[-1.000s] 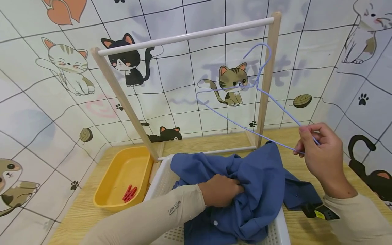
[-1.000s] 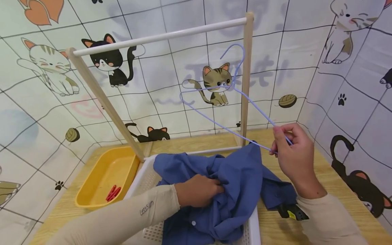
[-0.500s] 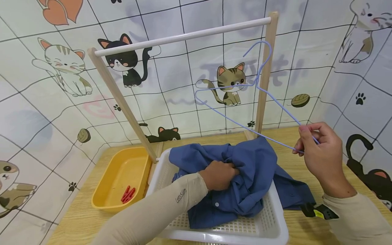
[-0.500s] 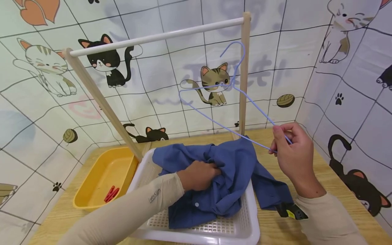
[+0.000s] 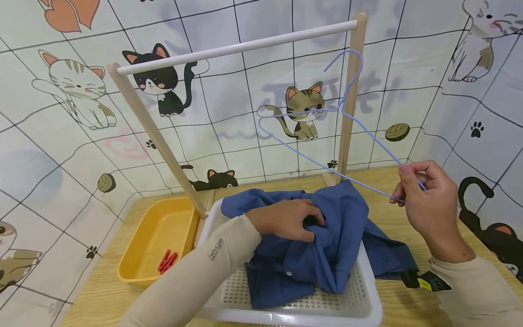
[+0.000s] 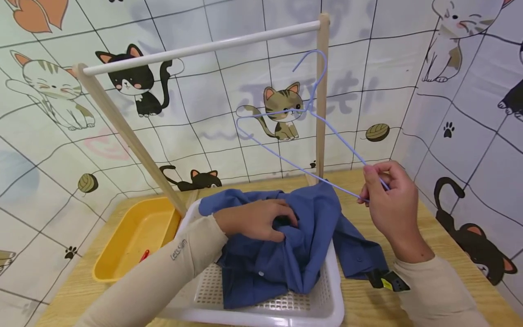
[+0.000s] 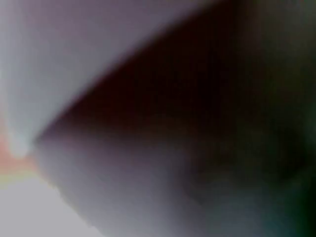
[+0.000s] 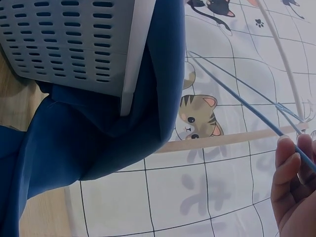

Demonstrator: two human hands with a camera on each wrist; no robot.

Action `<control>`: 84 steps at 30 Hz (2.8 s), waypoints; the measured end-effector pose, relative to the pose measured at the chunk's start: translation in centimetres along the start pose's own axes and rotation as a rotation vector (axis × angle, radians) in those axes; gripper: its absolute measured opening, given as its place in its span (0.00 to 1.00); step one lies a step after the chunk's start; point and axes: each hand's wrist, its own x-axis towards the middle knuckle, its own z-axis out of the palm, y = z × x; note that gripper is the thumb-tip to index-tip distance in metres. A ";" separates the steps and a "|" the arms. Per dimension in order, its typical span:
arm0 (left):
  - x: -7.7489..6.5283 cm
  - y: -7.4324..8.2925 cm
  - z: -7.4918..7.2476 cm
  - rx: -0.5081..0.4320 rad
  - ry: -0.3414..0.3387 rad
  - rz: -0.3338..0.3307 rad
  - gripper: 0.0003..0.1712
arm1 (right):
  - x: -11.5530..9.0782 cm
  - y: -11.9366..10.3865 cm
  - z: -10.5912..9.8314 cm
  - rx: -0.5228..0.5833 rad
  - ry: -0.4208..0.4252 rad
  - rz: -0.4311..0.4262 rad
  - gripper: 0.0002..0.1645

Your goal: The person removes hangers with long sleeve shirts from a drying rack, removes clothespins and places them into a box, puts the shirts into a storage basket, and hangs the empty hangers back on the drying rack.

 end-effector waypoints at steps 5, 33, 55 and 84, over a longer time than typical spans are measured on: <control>-0.9 -0.2 -1.2 -0.187 -0.094 0.023 0.24 | -0.1 -0.1 0.1 0.000 -0.004 0.010 0.05; -0.6 -6.9 -0.5 0.037 0.068 -0.510 0.34 | -0.3 0.4 0.8 -0.028 -0.070 0.002 0.04; -1.3 -5.5 -0.7 0.102 0.609 -0.298 0.14 | -0.4 0.5 1.2 -0.044 -0.031 0.011 0.03; -9.7 1.1 -2.2 0.137 0.905 -0.082 0.10 | -0.4 0.5 1.1 -0.022 0.017 -0.015 0.05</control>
